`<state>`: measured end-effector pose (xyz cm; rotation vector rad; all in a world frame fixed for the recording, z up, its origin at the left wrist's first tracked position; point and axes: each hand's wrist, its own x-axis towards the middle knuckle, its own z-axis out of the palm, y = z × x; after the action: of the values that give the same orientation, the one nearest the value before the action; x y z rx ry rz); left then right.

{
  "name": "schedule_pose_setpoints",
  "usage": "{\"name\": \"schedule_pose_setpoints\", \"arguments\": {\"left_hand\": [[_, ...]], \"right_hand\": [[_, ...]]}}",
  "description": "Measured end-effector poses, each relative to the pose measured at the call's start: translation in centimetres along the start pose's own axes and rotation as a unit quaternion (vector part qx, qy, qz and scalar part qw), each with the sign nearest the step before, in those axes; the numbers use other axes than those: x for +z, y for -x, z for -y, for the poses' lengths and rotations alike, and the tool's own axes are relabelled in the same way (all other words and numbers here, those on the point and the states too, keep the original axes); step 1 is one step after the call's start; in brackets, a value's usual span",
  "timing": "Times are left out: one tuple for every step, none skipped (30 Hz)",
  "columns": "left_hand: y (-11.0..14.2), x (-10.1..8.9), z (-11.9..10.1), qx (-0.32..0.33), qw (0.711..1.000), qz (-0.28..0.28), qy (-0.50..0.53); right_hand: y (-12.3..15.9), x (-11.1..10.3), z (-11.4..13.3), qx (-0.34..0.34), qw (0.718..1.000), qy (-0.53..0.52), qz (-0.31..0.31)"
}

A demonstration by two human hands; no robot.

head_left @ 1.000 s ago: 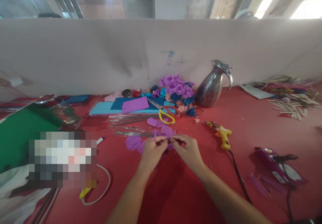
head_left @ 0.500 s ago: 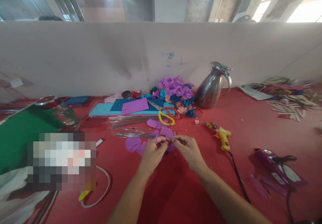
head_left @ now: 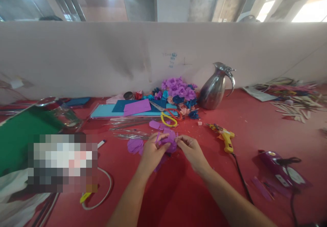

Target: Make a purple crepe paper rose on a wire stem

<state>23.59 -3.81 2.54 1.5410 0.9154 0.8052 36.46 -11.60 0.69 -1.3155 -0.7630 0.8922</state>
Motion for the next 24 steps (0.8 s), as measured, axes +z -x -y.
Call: {"name": "schedule_pose_setpoints", "arguments": {"left_hand": [[-0.02,-0.09,-0.07,0.001,1.0,0.02,-0.014],[-0.01,-0.14,-0.1,-0.005,0.999,0.035,-0.025],[0.01,-0.15,-0.11,-0.018,0.999,0.042,-0.026],[0.05,-0.13,-0.09,-0.038,0.999,0.038,-0.008],[0.1,-0.08,-0.05,-0.059,0.998,0.028,0.021],[0.15,-0.01,0.01,-0.078,0.995,0.017,0.055],[0.19,0.08,0.06,-0.094,0.991,0.01,0.089],[0.23,0.17,0.12,-0.108,0.987,0.007,0.118],[0.26,0.26,0.17,-0.119,0.983,0.007,0.139],[0.28,0.35,0.21,-0.126,0.98,0.008,0.151],[0.3,0.42,0.24,-0.129,0.979,0.011,0.157],[0.32,0.48,0.26,-0.129,0.979,0.013,0.158],[0.32,0.53,0.28,-0.127,0.979,0.015,0.158],[0.32,0.55,0.29,-0.125,0.979,0.015,0.158],[0.3,0.55,0.3,-0.124,0.979,0.014,0.159],[0.29,0.53,0.29,-0.124,0.979,0.013,0.161],[0.28,0.5,0.28,-0.124,0.979,0.012,0.162],[0.27,0.46,0.24,-0.125,0.979,0.013,0.163],[0.26,0.42,0.19,-0.126,0.978,0.014,0.164],[0.26,0.38,0.13,-0.127,0.978,0.015,0.164],[0.27,0.34,0.07,-0.129,0.978,0.016,0.164],[0.27,0.32,0.0,-0.13,0.978,0.017,0.163],[0.27,0.3,-0.05,-0.132,0.978,0.017,0.163],[0.27,0.29,-0.08,-0.132,0.978,0.018,0.162]], "right_hand": [[0.01,-0.01,0.04,0.012,1.0,-0.015,0.003],[0.04,-0.02,0.12,0.025,0.999,-0.027,0.007],[0.08,-0.02,0.23,0.039,0.998,-0.037,0.012],[0.14,0.0,0.36,0.052,0.997,-0.046,0.02],[0.2,0.03,0.49,0.064,0.996,-0.052,0.034],[0.25,0.08,0.62,0.072,0.995,-0.056,0.048],[0.28,0.15,0.73,0.075,0.994,-0.055,0.062],[0.31,0.22,0.79,0.073,0.993,-0.052,0.071],[0.31,0.29,0.83,0.067,0.994,-0.047,0.074],[0.3,0.35,0.82,0.061,0.995,-0.041,0.073],[0.28,0.38,0.79,0.056,0.995,-0.038,0.069],[0.26,0.4,0.74,0.053,0.996,-0.036,0.065],[0.24,0.39,0.69,0.052,0.996,-0.034,0.059],[0.22,0.35,0.65,0.053,0.997,-0.034,0.051],[0.21,0.3,0.63,0.053,0.997,-0.036,0.041],[0.21,0.24,0.63,0.052,0.997,-0.039,0.03],[0.21,0.18,0.65,0.05,0.998,-0.043,0.021],[0.21,0.13,0.69,0.048,0.998,-0.047,0.014],[0.2,0.08,0.73,0.046,0.998,-0.05,0.01],[0.19,0.05,0.78,0.046,0.998,-0.053,0.009],[0.18,0.03,0.82,0.047,0.997,-0.055,0.01],[0.16,0.02,0.85,0.049,0.997,-0.057,0.012],[0.15,0.01,0.88,0.05,0.997,-0.061,0.013],[0.13,0.0,0.9,0.05,0.997,-0.063,0.014]]}}
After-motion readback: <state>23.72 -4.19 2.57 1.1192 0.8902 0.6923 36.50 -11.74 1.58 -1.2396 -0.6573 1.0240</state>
